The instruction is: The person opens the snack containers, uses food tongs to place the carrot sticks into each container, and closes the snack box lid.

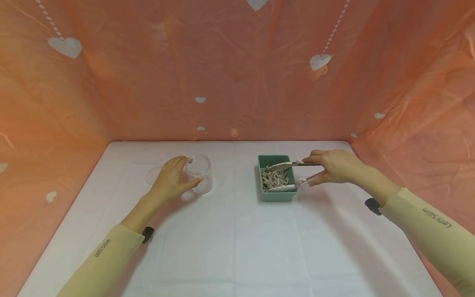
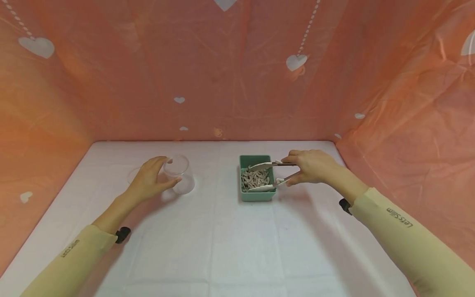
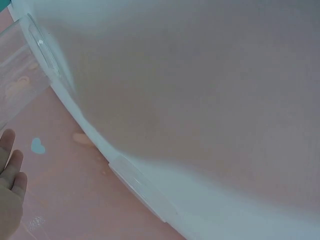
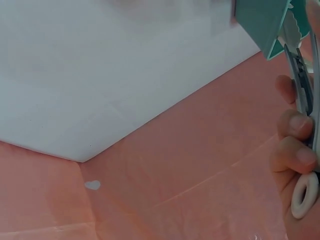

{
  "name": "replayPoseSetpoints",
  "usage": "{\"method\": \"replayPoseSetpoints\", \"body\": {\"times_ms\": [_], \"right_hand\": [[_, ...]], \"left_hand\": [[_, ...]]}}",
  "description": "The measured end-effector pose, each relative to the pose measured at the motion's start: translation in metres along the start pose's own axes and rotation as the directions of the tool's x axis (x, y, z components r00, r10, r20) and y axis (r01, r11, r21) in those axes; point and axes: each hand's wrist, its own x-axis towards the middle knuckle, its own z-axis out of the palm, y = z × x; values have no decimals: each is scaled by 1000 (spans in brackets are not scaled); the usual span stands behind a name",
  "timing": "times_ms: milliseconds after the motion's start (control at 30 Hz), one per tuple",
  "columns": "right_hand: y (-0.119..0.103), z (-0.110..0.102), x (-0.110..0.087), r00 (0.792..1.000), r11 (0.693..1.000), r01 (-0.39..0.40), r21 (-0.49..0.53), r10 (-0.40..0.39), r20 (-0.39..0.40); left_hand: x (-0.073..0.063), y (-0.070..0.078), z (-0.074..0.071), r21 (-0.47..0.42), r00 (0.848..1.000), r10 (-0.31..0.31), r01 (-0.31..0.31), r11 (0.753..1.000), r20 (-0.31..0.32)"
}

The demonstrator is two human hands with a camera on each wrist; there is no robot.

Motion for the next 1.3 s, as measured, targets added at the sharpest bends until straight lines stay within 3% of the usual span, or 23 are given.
{"method": "replayPoseSetpoints", "body": {"times_ms": [800, 1300], "right_hand": [[3, -1, -12, 995, 998, 64, -13, -64, -70], [3, -5, -20, 991, 998, 54, -38, -58, -117]], "left_hand": [[0, 2, -1, 19, 1000, 21, -20, 1000, -15], [-1, 4, -3, 13, 1000, 13, -13, 1000, -5]]}}
